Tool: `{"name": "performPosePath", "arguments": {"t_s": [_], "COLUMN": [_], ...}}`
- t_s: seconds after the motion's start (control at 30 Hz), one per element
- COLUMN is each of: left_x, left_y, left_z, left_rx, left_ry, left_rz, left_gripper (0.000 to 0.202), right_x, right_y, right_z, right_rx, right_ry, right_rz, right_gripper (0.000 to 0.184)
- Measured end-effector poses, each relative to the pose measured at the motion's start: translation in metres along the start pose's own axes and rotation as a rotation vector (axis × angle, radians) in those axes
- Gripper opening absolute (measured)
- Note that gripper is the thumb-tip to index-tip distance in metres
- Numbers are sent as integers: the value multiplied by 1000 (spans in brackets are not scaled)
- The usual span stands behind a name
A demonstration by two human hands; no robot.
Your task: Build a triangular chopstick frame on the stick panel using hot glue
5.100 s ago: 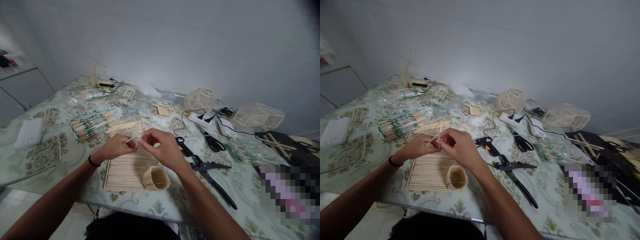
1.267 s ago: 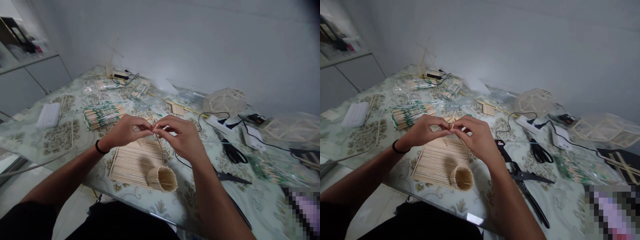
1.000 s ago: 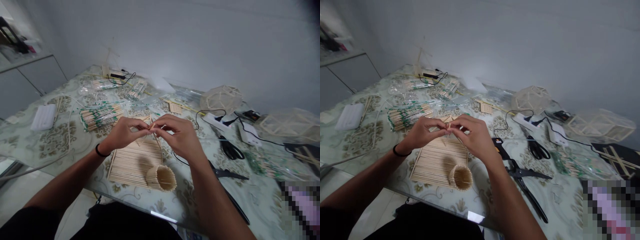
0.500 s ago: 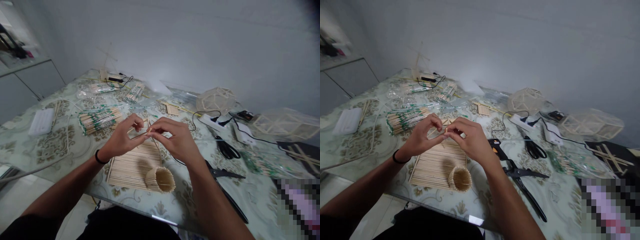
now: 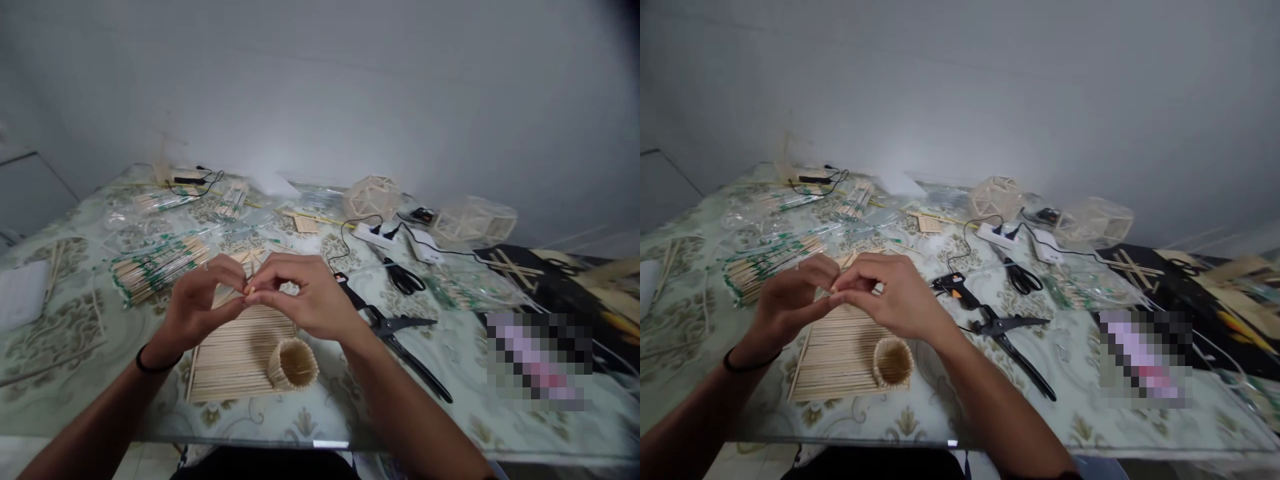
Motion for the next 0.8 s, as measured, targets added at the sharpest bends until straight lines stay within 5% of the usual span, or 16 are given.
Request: {"name": "performPosePath", "arguments": {"t_s": [0.2, 0.3, 0.43, 0.53, 0.67, 0.8], "left_x": [-4, -1, 5, 9, 13, 6], "left_y": [-4, -7, -9, -9, -6, 0], "left_z": [6, 10, 15, 20, 30, 35], "left_rx": [3, 30, 8, -11, -25, -45], "left_ry": [-192, -213, -231, -255, -290, -261], "left_rz": [-174, -255, -381, -420, -487, -502], "left_gripper": [16, 11, 6, 6, 8, 7], "right_x": [13, 6, -38, -78, -105, -103], "right_y": [-3, -23, -99, -178, -246, -269], "right_z": [0, -23, -102, -153, -171, -173], "right_rx": [-24, 88, 89, 221, 406, 359], "right_ry": [27, -138, -559, -770, -765, -753], "right_rz": [-11, 43, 367, 664, 836, 752], "right_gripper": [22, 17, 36, 73, 105, 73]}}
Point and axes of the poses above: each hand's wrist, its own y-axis towards the middle knuckle, its own z-axis out of the palm, x = y × z, the point moved 5 cm from there along y, towards the middle knuckle, and after that the axes turned 5 degrees about -z, right-handed, at the moved point
